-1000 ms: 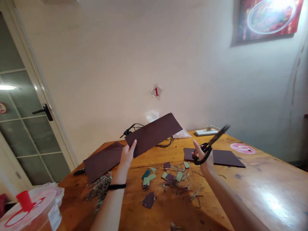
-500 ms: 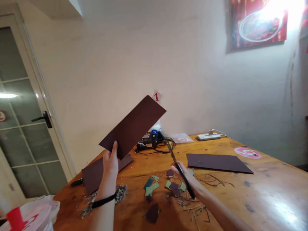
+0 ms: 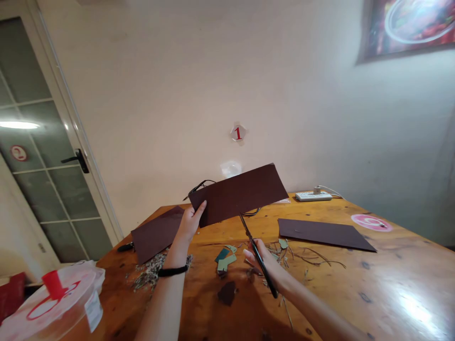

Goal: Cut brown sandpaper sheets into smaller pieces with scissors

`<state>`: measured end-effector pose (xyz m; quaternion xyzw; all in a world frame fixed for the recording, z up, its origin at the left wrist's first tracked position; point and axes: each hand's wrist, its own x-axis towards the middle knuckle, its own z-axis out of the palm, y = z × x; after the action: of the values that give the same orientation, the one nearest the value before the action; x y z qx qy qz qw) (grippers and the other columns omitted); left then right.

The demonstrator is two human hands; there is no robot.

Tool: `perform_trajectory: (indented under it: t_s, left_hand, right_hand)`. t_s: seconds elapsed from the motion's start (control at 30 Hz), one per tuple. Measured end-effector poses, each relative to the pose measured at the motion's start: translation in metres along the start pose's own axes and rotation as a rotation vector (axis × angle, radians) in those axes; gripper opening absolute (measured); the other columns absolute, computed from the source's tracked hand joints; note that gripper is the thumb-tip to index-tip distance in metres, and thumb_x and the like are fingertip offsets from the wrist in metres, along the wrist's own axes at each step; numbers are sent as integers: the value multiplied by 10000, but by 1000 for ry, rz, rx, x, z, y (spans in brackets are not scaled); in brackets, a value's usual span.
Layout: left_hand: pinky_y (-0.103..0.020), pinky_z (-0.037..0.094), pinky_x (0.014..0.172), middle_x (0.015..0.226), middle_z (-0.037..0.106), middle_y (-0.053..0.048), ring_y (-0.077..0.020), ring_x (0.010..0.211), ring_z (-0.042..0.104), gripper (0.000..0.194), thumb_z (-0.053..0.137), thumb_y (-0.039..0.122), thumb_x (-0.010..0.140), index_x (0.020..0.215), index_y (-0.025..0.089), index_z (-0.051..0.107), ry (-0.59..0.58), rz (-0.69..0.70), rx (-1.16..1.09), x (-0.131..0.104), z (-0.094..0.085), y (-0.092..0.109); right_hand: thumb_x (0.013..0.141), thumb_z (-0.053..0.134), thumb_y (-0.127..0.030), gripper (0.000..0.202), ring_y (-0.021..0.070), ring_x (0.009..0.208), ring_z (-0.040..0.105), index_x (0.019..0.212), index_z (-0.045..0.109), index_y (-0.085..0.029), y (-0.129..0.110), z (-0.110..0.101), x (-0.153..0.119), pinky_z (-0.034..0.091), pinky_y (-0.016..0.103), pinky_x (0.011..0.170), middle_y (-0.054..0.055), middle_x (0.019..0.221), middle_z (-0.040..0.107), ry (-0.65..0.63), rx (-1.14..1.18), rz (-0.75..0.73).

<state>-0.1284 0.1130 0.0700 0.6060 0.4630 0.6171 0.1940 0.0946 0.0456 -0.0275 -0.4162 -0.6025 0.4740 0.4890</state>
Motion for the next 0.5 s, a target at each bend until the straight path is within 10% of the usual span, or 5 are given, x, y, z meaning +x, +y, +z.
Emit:
perform_trajectory:
  t_s: [0.5]
  left_hand:
    - [-278,218,466,544,188,65,-109,513,210,662,587,817,608,540,270,222,-110,1,113,-7,10,8]
  right_hand:
    - [435,725,-788,712,281,1002,617,822,483,-242,-17,-4,3,472,353,785,74,987,640,106,238,244]
